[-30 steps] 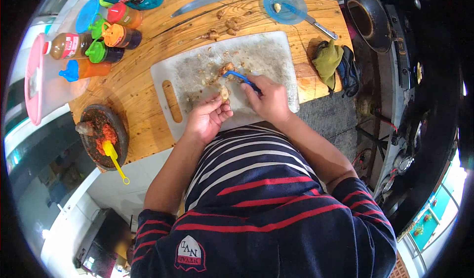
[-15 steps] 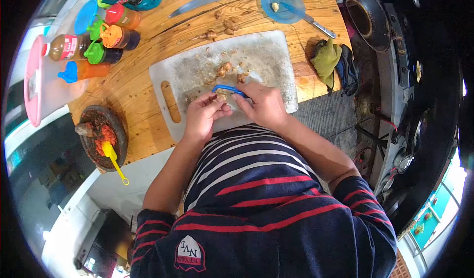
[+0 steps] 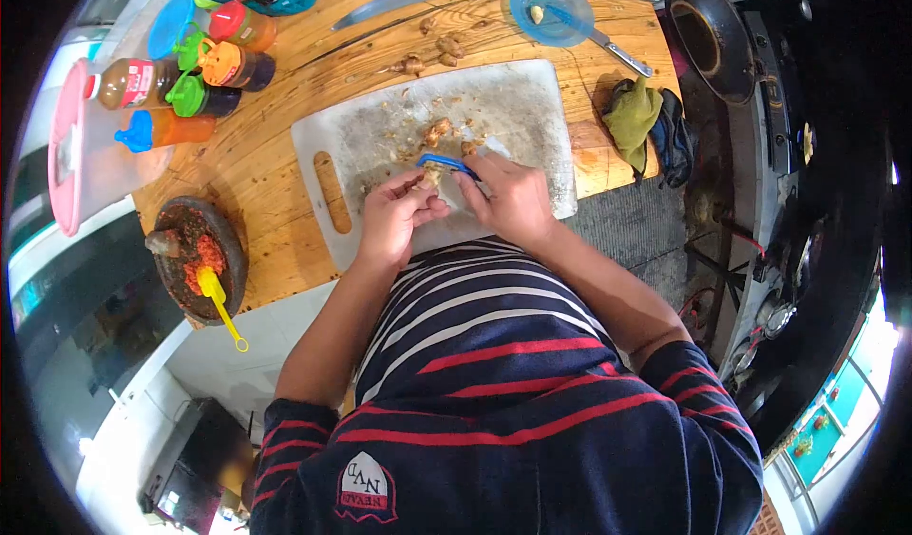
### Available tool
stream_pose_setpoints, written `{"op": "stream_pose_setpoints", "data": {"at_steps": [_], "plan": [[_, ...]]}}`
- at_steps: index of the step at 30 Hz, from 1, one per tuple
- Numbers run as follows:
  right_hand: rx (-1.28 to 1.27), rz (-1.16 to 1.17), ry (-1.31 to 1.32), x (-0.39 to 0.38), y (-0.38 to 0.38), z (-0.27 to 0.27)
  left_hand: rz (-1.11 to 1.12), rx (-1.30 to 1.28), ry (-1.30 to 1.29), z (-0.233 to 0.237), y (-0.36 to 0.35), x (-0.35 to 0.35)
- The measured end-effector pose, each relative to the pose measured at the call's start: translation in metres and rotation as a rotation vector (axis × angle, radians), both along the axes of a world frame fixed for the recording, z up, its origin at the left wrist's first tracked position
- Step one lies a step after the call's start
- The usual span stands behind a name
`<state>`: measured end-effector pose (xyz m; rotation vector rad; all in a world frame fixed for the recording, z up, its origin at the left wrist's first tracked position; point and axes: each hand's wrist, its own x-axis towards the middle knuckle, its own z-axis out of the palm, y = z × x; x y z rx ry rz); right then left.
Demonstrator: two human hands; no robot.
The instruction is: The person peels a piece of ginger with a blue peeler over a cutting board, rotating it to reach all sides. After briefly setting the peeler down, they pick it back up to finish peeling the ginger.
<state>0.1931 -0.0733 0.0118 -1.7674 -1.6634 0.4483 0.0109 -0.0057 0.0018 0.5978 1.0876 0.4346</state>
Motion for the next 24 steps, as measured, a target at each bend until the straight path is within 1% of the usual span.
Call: {"op": "stream_pose_setpoints", "data": {"at_steps": [1,4,6,7,9,10,12,13,14,15,16,17,19,20,22,24], "plan": [[-0.006,-0.04,-0.016,-0.001,-0.001,0.0,0.0,-0.001,-0.002,0.002,0.0,0.001],[0.02,-0.04,0.004,0.001,-0.001,0.001,0.037,0.016,0.016,0.001,-0.001,0.002],[0.01,-0.028,0.034,0.002,-0.001,0.004,0.04,-0.083,-0.179,-0.007,-0.001,-0.005],[0.001,-0.016,0.059,0.003,-0.001,0.006,0.038,-0.083,-0.181,-0.009,-0.001,-0.007],[0.006,-0.014,0.069,0.003,-0.001,0.006,0.023,-0.19,-0.325,-0.007,-0.001,-0.008],[0.009,-0.01,0.084,0.002,-0.002,0.006,0.024,-0.189,-0.324,-0.003,-0.002,-0.006],[0.015,-0.008,0.099,0.0,-0.003,0.005,0.048,-0.156,-0.21,0.003,-0.004,-0.001],[0.022,-0.008,0.11,0.001,-0.003,0.005,0.049,-0.155,-0.212,0.001,-0.004,-0.001],[0.023,-0.007,0.109,0.003,-0.003,0.002,0.026,-0.083,-0.164,-0.004,-0.004,-0.003],[0.002,-0.07,0.082,0.006,-0.002,0.0,0.003,-0.012,-0.115,-0.003,-0.003,-0.003],[-0.018,-0.133,0.054,0.008,-0.002,-0.001,0.006,-0.011,-0.114,-0.002,-0.003,-0.004],[-0.017,-0.13,0.054,0.009,-0.002,-0.002,0.007,0.029,-0.094,-0.001,-0.003,-0.005],[-0.123,-0.206,0.192,0.01,-0.002,0.002,0.005,0.067,-0.075,0.006,-0.004,-0.002],[-0.124,-0.21,0.19,0.009,-0.002,0.003,-0.019,0.087,-0.037,0.009,-0.004,0.0],[-0.007,-0.095,0.185,0.006,-0.001,0.006,-0.043,0.109,-0.002,0.007,-0.006,0.002],[-0.015,-0.048,0.176,0.004,-0.001,0.01,-0.025,0.15,-0.027,-0.002,-0.008,0.001]]}}
